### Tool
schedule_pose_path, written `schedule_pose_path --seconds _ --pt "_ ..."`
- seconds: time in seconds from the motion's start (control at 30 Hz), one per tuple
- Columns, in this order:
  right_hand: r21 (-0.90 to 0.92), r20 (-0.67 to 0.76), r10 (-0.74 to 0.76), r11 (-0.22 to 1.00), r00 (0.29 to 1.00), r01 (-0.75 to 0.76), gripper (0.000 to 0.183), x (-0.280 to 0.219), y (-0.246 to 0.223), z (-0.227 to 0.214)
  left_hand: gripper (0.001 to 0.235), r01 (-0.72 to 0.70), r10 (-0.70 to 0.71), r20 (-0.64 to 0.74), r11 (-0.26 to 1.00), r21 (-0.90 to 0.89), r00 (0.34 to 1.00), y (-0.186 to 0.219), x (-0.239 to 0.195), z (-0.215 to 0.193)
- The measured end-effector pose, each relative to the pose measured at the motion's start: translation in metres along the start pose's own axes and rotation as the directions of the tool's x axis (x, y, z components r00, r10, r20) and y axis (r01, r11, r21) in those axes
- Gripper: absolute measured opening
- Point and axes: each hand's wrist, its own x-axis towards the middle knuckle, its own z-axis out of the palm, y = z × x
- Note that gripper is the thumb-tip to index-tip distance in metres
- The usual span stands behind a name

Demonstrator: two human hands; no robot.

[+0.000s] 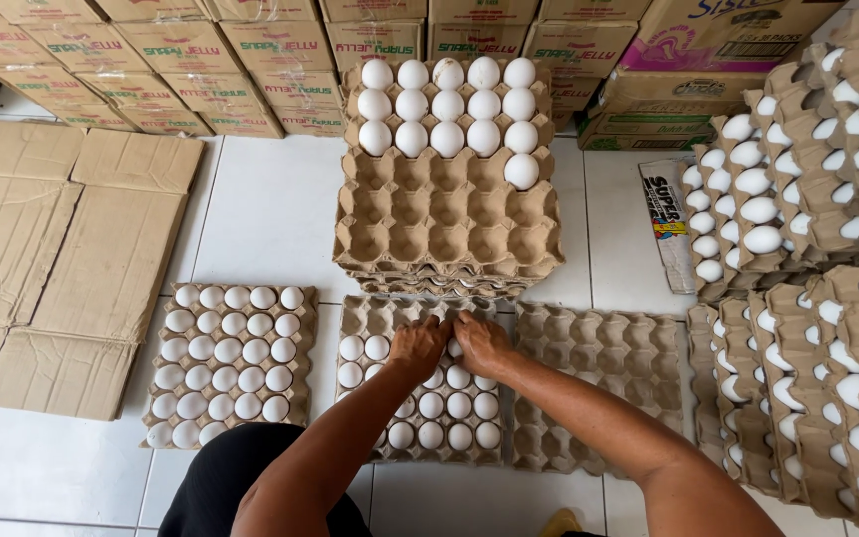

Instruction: Checking and sorting eggs from cardboard trays in a warehouse.

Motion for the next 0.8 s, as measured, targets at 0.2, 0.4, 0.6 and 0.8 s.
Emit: schedule_pose_path --seconds 0.2,0.4,0.6,0.8 --pt "-0.029 0.022 0.027 0.999 0.999 -0.027 0.068 -0.005 -0.009 -0.012 0.025 -0.062 0.059 -0.053 0.997 -0.052 0.997 -0.010 0.002 0.012" --pt "-0.001 -0.044 -0.010 1.000 0.999 0.010 0.068 -0.004 0.001 0.005 0.032 -0.075 0.075 -0.036 0.997 -0.011 0.997 -0.013 0.006 0.018" --pt "0.023 -0.068 -0.039 0.999 0.997 0.041 0.051 0.012 0.023 0.041 0.027 -0.136 0.141 -0.062 0.987 0.084 0.988 -0.018 0.006 0.029" --pt "0.042 0.113 0.023 0.999 0.993 -0.028 0.044 0.000 -0.001 0.000 0.024 -0.126 0.128 -0.039 0.991 0.043 0.991 -0.017 0.003 0.026"
